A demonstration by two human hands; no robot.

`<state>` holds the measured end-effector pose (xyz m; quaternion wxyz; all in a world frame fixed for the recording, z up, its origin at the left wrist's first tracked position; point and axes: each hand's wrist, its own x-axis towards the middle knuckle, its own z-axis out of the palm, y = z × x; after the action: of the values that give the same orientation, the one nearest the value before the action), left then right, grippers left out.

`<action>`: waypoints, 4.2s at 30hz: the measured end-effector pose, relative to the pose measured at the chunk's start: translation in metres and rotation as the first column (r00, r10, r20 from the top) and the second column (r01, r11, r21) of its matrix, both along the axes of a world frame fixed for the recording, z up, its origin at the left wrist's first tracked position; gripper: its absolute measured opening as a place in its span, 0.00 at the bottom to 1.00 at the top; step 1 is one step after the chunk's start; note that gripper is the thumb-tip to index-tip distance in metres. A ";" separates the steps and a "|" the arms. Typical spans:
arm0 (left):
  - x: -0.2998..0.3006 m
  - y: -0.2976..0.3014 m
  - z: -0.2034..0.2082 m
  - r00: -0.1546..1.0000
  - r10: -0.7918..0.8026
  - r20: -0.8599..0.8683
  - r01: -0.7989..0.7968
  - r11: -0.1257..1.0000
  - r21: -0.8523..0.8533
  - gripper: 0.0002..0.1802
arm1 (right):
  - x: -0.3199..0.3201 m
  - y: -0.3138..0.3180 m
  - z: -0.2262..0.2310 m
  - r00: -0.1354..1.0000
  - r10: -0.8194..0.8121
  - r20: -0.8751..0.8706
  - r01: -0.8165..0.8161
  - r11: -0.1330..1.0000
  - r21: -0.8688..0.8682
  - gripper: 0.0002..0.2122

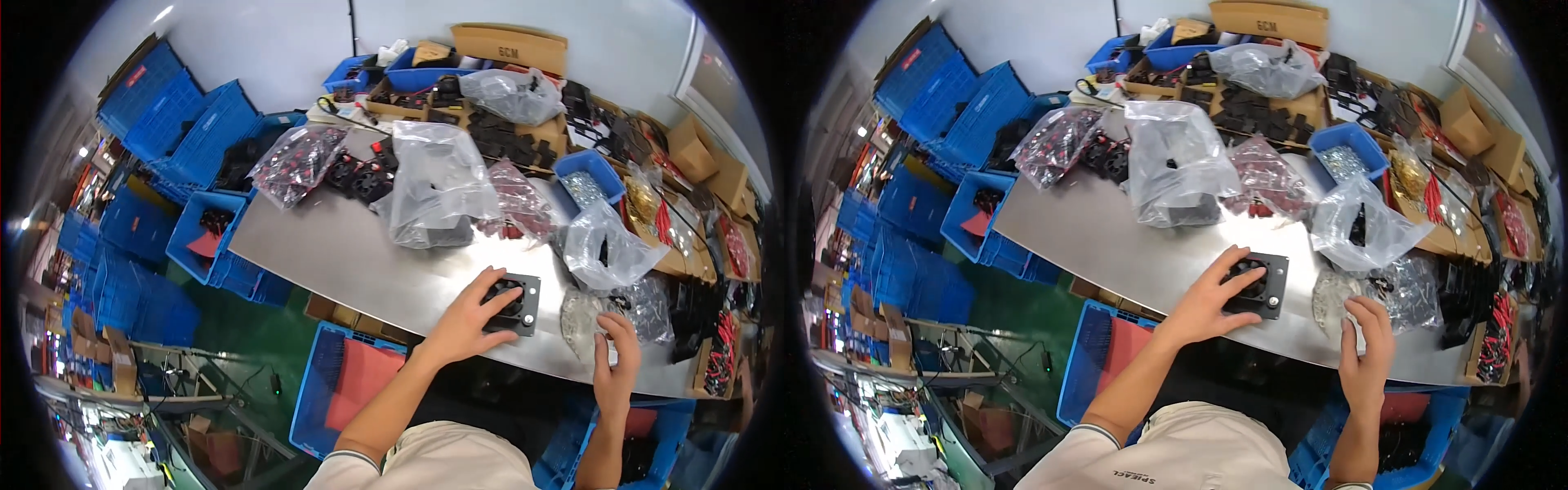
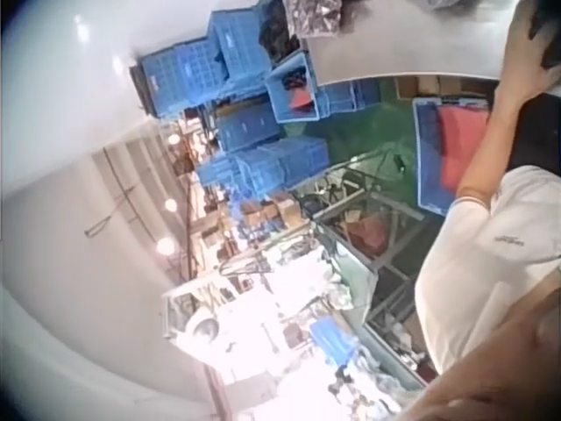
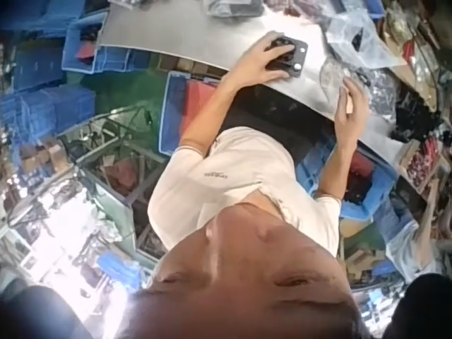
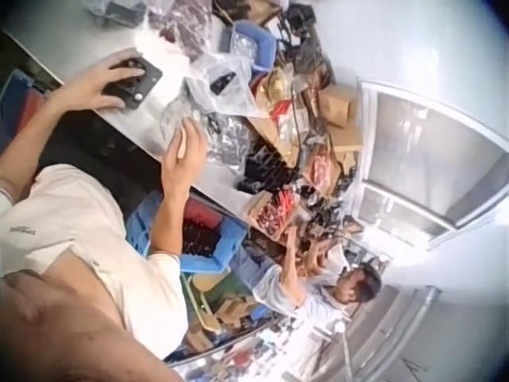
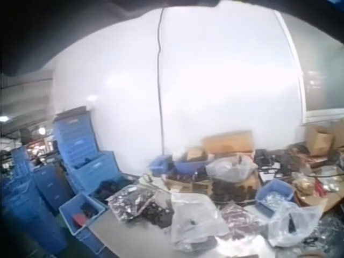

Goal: Assembling cooling fans into brackets and packaging them into plastic bags within a factory setting.

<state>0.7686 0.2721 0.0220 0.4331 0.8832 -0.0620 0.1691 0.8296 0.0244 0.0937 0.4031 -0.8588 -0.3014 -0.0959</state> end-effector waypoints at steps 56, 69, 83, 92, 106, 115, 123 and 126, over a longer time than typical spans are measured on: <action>-0.022 0.074 -0.042 0.754 0.635 0.167 -0.653 0.753 0.080 0.08 | 0.014 -0.061 -0.090 0.926 -0.336 0.171 0.274 0.911 0.308 0.14; -0.012 0.059 -0.033 0.786 0.609 0.109 -0.618 0.764 0.186 0.06 | 0.020 -0.063 -0.095 0.919 -0.374 0.121 0.315 0.884 0.345 0.10; -0.011 0.049 -0.030 0.804 0.586 0.098 -0.593 0.780 0.200 0.05 | 0.022 -0.067 -0.092 0.927 -0.374 -0.035 0.354 0.837 0.418 0.10; -0.006 0.053 -0.016 0.831 0.554 0.045 -0.543 0.792 0.278 0.04 | 0.027 -0.053 -0.091 0.891 -0.452 0.037 0.438 0.879 0.186 0.14; -0.024 0.070 -0.024 0.800 0.583 -0.142 -0.482 0.765 0.428 0.06 | 0.027 -0.045 -0.115 0.864 -0.502 0.046 0.484 0.801 -0.352 0.20; -0.007 0.069 -0.020 0.811 0.585 -0.014 -0.559 0.781 0.278 0.07 | 0.027 -0.053 -0.111 0.818 -0.575 0.031 0.530 0.730 -0.432 0.17; -0.074 0.058 -0.004 0.808 0.571 -0.146 -0.589 0.793 -0.160 0.08 | 0.023 -0.036 -0.097 0.873 -0.469 0.130 0.486 0.824 -0.293 0.15; -0.189 0.026 -0.024 0.767 0.627 -0.138 -0.640 0.734 -0.225 0.06 | 0.030 -0.053 -0.119 0.889 -0.424 0.173 0.457 0.850 -0.263 0.16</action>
<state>0.5800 0.2985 -0.0016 0.4625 0.7912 0.2764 0.2893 0.8599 -0.0286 -0.0253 0.2197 -0.9490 -0.1289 -0.1860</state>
